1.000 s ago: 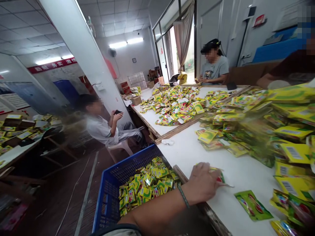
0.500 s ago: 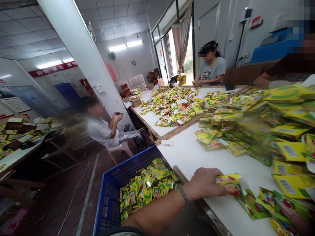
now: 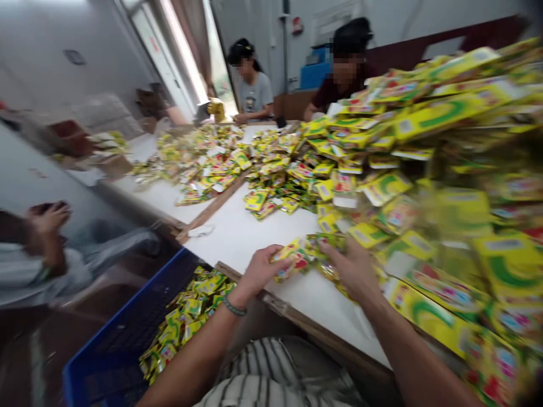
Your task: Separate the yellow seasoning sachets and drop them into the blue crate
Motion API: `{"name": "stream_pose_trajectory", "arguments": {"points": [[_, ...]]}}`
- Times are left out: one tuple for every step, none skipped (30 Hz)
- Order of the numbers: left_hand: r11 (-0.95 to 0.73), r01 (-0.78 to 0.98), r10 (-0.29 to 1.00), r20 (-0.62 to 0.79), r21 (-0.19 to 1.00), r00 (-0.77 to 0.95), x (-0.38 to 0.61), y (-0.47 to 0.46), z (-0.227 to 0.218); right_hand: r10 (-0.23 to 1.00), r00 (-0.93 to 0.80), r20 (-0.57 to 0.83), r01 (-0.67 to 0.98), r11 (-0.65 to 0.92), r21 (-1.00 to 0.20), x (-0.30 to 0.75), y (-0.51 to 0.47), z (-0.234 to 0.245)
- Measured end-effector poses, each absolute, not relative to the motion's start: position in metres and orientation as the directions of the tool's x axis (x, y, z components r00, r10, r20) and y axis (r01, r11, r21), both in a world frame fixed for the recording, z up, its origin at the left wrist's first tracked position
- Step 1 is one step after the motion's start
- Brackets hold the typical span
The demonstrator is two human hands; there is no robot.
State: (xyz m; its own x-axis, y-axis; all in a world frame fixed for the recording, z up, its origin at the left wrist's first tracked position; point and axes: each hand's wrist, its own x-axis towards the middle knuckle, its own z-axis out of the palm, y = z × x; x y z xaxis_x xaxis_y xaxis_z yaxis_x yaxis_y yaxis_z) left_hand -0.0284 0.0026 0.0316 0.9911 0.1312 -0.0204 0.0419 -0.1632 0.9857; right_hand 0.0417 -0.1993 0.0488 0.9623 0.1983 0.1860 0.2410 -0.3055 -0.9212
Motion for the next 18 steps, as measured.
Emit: {"name": "stream_pose_trajectory", "arguments": {"points": [[-0.106, 0.067, 0.119, -0.055, 0.992, 0.991, -0.028, 0.003, 0.030, 0.222, 0.962, 0.159, 0.228, -0.333, -0.915, 0.043, -0.199, 0.050], [-0.061, 0.092, 0.113, -0.084, 0.994, 0.990, -0.028, 0.003, 0.029, 0.246, 0.960, 0.136, 0.221, -0.362, -0.905, 0.044, -0.199, 0.052], [-0.028, 0.110, 0.111, -0.107, 0.994, 0.988, -0.028, 0.003, 0.029, 0.273, 0.955, 0.113, 0.216, -0.386, -0.897, 0.044, -0.199, 0.053], [-0.005, 0.123, 0.109, -0.122, 0.992, 0.987, -0.029, 0.002, 0.030, 0.306, 0.948, 0.092, 0.215, -0.397, -0.892, 0.044, -0.200, 0.053], [0.008, 0.135, 0.099, -0.136, 0.991, 0.986, -0.030, 0.001, 0.031, 0.344, 0.936, 0.071, 0.213, -0.396, -0.893, 0.044, -0.201, 0.053], [0.012, 0.152, 0.083, -0.152, 0.988, 0.985, -0.032, 0.000, 0.033, 0.385, 0.921, 0.050, 0.210, -0.384, -0.899, 0.043, -0.202, 0.052], [0.006, 0.171, 0.062, -0.171, 0.985, 0.983, -0.033, -0.001, 0.034, 0.423, 0.906, 0.033, 0.204, -0.366, -0.908, 0.043, -0.202, 0.050], [-0.006, 0.189, 0.040, -0.189, 0.982, 0.981, -0.033, -0.002, 0.036, 0.448, 0.894, 0.025, 0.200, -0.348, -0.916, 0.042, -0.201, 0.048], [-0.016, 0.207, 0.021, -0.207, 0.978, 0.978, -0.033, -0.002, 0.038, 0.453, 0.891, 0.030, 0.204, -0.339, -0.918, 0.042, -0.200, 0.046], [-0.019, 0.223, 0.010, -0.223, 0.975, 0.975, -0.033, -0.003, 0.039, 0.437, 0.898, 0.047, 0.216, -0.345, -0.914, 0.041, -0.198, 0.044], [-0.010, 0.234, 0.010, -0.234, 0.972, 0.972, -0.033, -0.004, 0.039, 0.409, 0.910, 0.072, 0.235, -0.364, -0.901, 0.040, -0.195, 0.042], [0.010, 0.239, 0.019, -0.239, 0.971, 0.971, -0.032, -0.005, 0.040, 0.377, 0.920, 0.103, 0.258, -0.388, -0.885, 0.040, -0.193, 0.041], [0.039, 0.242, 0.031, -0.243, 0.969, 0.969, -0.031, -0.006, 0.040, 0.349, 0.927, 0.137, 0.283, -0.412, -0.866, 0.039, -0.191, 0.041], [0.071, 0.243, 0.050, -0.247, 0.967, 0.968, -0.030, -0.007, 0.039, 0.332, 0.928, 0.167, 0.307, -0.431, -0.848, 0.038, -0.189, 0.040], [0.100, 0.243, 0.071, -0.251, 0.965, 0.966, -0.030, -0.008, 0.038, 0.326, 0.926, 0.193, 0.329, -0.440, -0.836, 0.037, -0.187, 0.040], [0.128, 0.243, 0.089, -0.255, 0.962, 0.963, -0.029, -0.010, 0.037, 0.330, 0.921, 0.207, 0.343, -0.436, -0.832, 0.036, -0.186, 0.041], [0.150, 0.243, 0.101, -0.260, 0.958, 0.960, -0.029, -0.010, 0.036, 0.341, 0.917, 0.206, 0.346, -0.425, -0.837, 0.036, -0.186, 0.041], [0.168, 0.245, 0.108, -0.265, 0.955, 0.958, -0.029, -0.011, 0.036, 0.350, 0.916, 0.198, 0.339, -0.407, -0.848, 0.036, -0.187, 0.042]]}}
